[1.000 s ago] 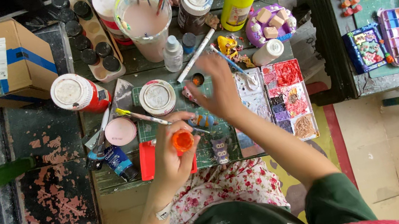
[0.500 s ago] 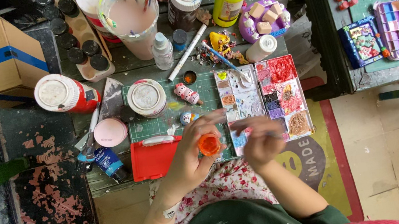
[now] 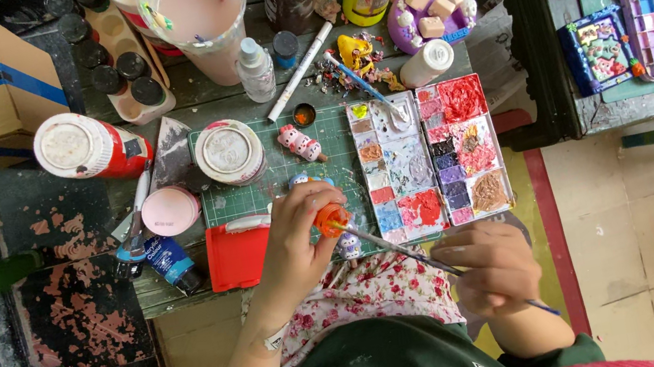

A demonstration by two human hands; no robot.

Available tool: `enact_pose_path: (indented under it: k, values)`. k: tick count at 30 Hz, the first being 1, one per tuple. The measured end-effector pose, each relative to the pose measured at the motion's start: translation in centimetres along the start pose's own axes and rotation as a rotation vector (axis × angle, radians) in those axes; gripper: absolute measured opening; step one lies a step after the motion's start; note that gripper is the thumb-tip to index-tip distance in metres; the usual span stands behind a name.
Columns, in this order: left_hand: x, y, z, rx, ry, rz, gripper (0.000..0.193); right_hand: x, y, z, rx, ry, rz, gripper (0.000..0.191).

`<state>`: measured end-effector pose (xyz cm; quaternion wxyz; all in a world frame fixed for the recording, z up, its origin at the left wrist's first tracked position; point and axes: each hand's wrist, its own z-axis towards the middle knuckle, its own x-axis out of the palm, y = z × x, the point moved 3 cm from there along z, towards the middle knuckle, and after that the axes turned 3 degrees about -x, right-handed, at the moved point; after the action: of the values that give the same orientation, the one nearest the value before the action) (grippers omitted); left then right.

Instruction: The person sits at a cluttered craft worktable painting small figurines with a paintbrush. They dip the brush into a palette of paints, load it from a yellow paint jar and a small orange paint cup, and apply paint to the figurines, occasionally repositioning the items on the table.

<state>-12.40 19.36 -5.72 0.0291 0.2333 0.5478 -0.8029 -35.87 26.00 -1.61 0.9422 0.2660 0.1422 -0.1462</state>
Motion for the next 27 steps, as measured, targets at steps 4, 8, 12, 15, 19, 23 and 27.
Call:
enact_pose_path:
  k: [4, 8, 12, 15, 19, 23, 27]
  values:
    - [0.1, -0.2, 0.0, 0.017, 0.003, 0.020, 0.043, 0.5, 0.4, 1.7, -0.008, 0.266, -0.161, 0.049]
    - [0.2, -0.4, -0.1, 0.006, 0.011, 0.029, 0.042, 0.8, 0.7, 2.7, -0.063, 0.371, -0.105, 0.046]
    - [0.2, -0.5, -0.1, 0.017, 0.002, 0.025, 0.040, 0.7, 0.8, 3.0, -0.047, 0.377, -0.112, 0.043]
    - [0.4, -0.7, -0.1, 0.036, 0.002, 0.024, 0.040, 0.7, 0.9, 3.0, -0.061, 0.373, -0.099, 0.044]
    - [0.4, -0.8, -0.1, 0.031, 0.006, -0.007, 0.039, 0.4, 1.0, 3.1, -0.066, 0.420, -0.147, 0.040]
    - [0.5, -1.0, 0.1, 0.043, 0.011, -0.017, 0.038, 0.4, 1.0, 3.4, -0.103, 0.375, -0.093, 0.036]
    - [0.7, -1.0, 0.2, 0.049, 0.007, -0.003, 0.038, 0.5, 1.0, 3.5, -0.114, 0.364, -0.110, 0.038]
